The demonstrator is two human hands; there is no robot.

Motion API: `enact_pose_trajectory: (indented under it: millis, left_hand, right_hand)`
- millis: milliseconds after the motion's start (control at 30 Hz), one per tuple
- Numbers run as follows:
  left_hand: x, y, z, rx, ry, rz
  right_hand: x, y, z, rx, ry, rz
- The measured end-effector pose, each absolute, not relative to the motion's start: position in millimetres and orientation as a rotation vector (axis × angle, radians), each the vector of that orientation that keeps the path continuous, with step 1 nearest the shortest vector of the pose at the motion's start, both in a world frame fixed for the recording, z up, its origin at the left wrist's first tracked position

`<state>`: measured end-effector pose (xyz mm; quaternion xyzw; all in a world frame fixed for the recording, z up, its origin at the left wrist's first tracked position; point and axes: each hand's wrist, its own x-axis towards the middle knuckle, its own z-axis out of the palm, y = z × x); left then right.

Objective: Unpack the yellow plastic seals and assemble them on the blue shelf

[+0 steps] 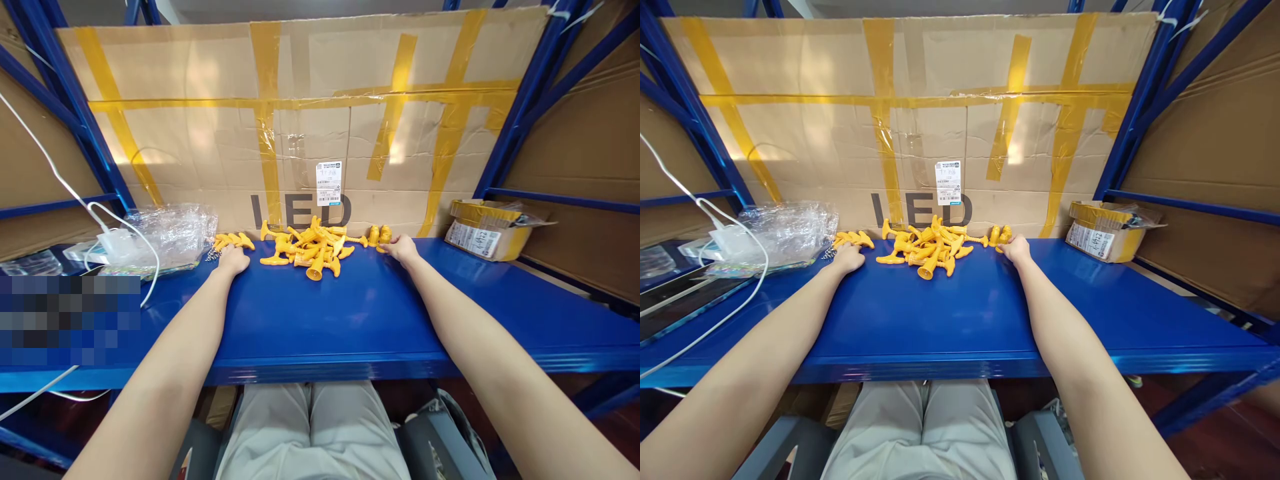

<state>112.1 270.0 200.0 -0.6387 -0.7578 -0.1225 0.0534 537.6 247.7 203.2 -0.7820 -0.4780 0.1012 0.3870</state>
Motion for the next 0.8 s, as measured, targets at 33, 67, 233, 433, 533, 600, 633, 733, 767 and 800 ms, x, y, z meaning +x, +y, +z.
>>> enact_pose_trajectory:
  millis: [33, 67, 233, 433, 533, 600, 633, 733, 767, 800]
  left_hand:
    - [112.4, 269.4, 200.3, -1.931, -2.295, -0.390]
    - [113.0, 268.4, 201.0, -1.912, -2.291, -0.413]
    - [116.5, 261.3, 204.7, -1.771, -2.379, -0.470]
    - [117.1, 259.9, 204.9, -1.758, -2.449, -0.504]
    - [116.5, 262.6, 204.0, -1.853, -2.388, -0.466]
    - [115.8, 264.5, 203.0, -1.916, -2.351, -0.427]
    - [115.4, 265.2, 202.5, -1.935, -2.336, -0.421]
    - [114.9, 265.4, 201.6, -1.898, -2.340, -0.471]
    - [114.9, 264.9, 201.7, -1.863, -2.357, -0.494]
    - [115.1, 264.3, 202.0, -1.828, -2.380, -0.512]
  right_hand:
    - [536.2, 247.6, 204.1, -2.013, -1.256, 0.275]
    - [534.4, 247.3, 205.0, -2.036, -1.307, 0.286]
    - [523.0, 243.8, 206.1, -2.204, -1.575, 0.117]
    - [519.2, 242.6, 203.9, -2.232, -1.689, 0.071]
    - [517.6, 240.4, 208.0, -2.245, -1.704, 0.077]
    - [513.3, 236.7, 212.9, -2.271, -1.691, 0.043]
    - [510.1, 234.4, 215.6, -2.272, -1.689, 0.024]
    - [497.6, 227.9, 222.7, -2.176, -1.741, -0.026]
    - [492.9, 226.2, 224.2, -2.105, -1.786, -0.046]
    - [488.0, 224.7, 225.4, -2.015, -1.841, -0.065]
